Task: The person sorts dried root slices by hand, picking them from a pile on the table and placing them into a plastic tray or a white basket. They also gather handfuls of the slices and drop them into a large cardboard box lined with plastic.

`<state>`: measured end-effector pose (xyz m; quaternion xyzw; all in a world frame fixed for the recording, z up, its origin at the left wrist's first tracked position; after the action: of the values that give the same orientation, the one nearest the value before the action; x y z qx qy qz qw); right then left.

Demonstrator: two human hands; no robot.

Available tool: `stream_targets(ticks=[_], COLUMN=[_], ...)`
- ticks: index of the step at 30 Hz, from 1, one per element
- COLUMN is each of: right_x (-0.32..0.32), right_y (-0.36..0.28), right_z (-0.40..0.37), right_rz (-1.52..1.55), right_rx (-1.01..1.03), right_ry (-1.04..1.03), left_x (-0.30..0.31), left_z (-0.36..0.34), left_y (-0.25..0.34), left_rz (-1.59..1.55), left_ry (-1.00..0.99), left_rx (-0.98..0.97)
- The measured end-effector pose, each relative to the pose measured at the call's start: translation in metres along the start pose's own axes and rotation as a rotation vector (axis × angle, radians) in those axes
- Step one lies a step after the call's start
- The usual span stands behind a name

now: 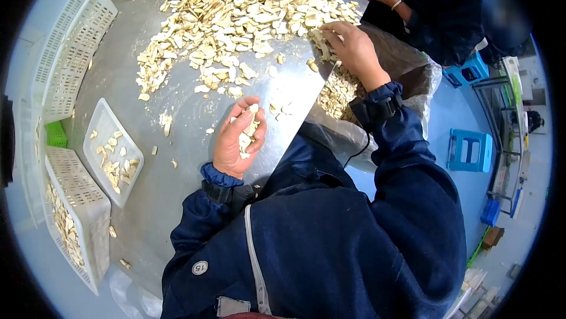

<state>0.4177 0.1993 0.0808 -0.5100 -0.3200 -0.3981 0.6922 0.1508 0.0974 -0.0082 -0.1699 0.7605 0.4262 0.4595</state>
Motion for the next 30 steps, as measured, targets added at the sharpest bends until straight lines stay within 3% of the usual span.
stream_targets(ticks=[4,7,10,13,16,20,23,25,27,30], right_x=[-0.004,-0.001,-0.001,-0.018,-0.045,-0.055,-0.055,-0.057,-0.052,-0.032], right_y=[-0.011,-0.038,-0.037,-0.017,-0.009,-0.018,-0.049,-0.086,-0.093,-0.112], right_z=[-0.008,-0.009,-0.01,-0.017,-0.025,-0.029,-0.035,-0.048,-0.05,-0.049], right_rz=[0.083,0.162,0.163,0.315,0.662,0.783,0.787,1.007,0.949,0.248], right_rx=[-0.117,0.148,0.154,-0.229,-0.289,-0.288,-0.188,-0.167,-0.092,0.353], right_ry=[-0.015,0.082,0.117,-0.101,-0.219,-0.288,-0.33,-0.476,-0.35,-0.163], left_x=[-0.01,-0.009,-0.001,0.0,0.0,0.005,0.005,0.002,-0.004,0.01], left_z=[-0.001,-0.002,0.0,0.001,0.002,0.006,0.006,0.006,0.006,0.007], left_y=[0.005,0.003,-0.002,-0.003,-0.005,-0.008,-0.008,-0.006,-0.003,-0.009], left_rz=[0.002,-0.013,-0.02,-0.045,-0.115,-0.128,-0.133,-0.148,-0.174,-0.168], left_ry=[-0.011,-0.033,-0.05,-0.057,-0.058,-0.083,-0.057,-0.037,-0.041,-0.035], left_rx=[0.019,0.026,0.013,0.012,0.022,0.021,0.042,0.044,0.03,0.022])
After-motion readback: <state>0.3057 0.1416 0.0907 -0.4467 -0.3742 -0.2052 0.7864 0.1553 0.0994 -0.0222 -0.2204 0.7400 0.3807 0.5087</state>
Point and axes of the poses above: each hand's wrist, its own z-axis towards the middle knuckle, its own x-axis out of the back of the hand, y = z × x, the point moved 10 cm from there along z, towards the middle knuckle, and after that the axes turned 2 degrees about z, right-handed, at the moved point
